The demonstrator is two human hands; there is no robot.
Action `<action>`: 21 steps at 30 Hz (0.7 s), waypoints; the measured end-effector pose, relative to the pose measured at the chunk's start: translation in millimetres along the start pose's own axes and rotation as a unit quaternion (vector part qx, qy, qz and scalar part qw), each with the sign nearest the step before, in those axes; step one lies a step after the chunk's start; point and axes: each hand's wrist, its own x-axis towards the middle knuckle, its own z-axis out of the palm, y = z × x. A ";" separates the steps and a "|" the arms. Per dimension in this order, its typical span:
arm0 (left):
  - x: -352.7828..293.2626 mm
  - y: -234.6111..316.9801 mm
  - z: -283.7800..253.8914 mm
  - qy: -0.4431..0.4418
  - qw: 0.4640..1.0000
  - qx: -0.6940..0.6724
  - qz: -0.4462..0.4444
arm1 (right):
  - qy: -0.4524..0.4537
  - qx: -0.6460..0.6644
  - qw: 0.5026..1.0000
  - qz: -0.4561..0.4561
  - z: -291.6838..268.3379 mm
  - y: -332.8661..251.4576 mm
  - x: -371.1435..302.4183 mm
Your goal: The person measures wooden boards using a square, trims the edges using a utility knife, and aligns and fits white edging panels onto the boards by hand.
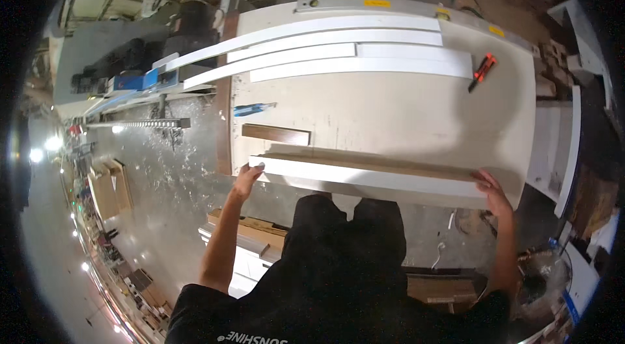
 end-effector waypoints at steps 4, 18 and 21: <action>2.4 7.2 -3.9 0.004 1.000 -0.002 0.013 | 0.003 -0.011 0.999 -0.046 5.9 2.6 -5.1; 283.2 308.1 21.6 0.145 0.643 0.578 0.481 | 0.338 -0.327 0.823 -0.318 165.4 -69.2 -1.5; 299.3 309.6 30.9 0.087 0.643 0.564 0.510 | 0.301 -0.475 0.757 -0.332 303.6 -123.2 -0.1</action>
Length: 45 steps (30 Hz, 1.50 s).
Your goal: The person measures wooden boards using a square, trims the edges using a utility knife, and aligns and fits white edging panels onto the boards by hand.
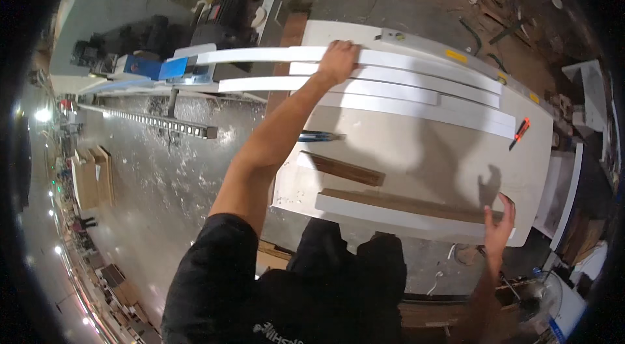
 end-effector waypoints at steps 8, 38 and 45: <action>-175.1 0.9 -10.3 -0.012 0.994 -0.111 0.017 | -0.070 -0.167 0.969 -0.168 157.2 -195.2 80.2; 23.5 48.7 40.3 -0.009 0.988 -0.019 0.155 | -0.023 -0.034 0.987 -0.158 260.4 -157.1 104.1; 25.1 18.0 36.8 -0.097 0.987 -0.076 0.107 | 0.093 -0.138 0.968 -0.188 247.3 -139.1 110.3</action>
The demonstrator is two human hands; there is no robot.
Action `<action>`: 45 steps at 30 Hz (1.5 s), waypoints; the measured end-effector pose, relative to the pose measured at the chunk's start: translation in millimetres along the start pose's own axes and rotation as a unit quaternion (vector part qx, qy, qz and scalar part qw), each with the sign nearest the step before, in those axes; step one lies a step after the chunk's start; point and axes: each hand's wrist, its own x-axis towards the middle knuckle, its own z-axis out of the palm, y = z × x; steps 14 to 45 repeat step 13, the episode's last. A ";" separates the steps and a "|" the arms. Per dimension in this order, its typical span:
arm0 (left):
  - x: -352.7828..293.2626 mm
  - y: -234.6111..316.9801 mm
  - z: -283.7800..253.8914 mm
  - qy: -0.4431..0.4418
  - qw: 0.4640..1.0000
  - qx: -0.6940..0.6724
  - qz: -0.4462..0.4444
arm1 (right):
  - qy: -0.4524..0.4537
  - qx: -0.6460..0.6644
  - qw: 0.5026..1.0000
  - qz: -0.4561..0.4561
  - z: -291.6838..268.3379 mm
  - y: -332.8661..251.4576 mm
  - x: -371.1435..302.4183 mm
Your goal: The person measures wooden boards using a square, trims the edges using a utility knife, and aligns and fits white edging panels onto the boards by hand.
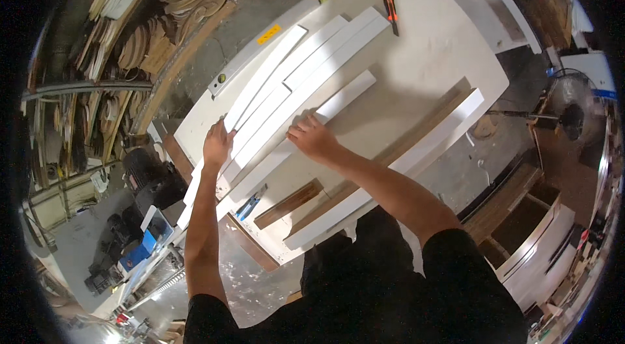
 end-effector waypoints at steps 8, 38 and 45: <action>-37.4 23.6 -32.5 0.043 0.998 0.046 -0.012 | 0.007 -0.040 0.999 -0.002 -2.4 93.7 37.0; -95.8 1.7 -13.7 -0.001 0.996 0.084 -0.026 | -0.089 -0.013 0.995 -0.039 -4.0 115.9 44.3; -95.8 1.7 -13.7 -0.001 0.996 0.084 -0.026 | -0.089 -0.013 0.995 -0.039 -4.0 115.9 44.3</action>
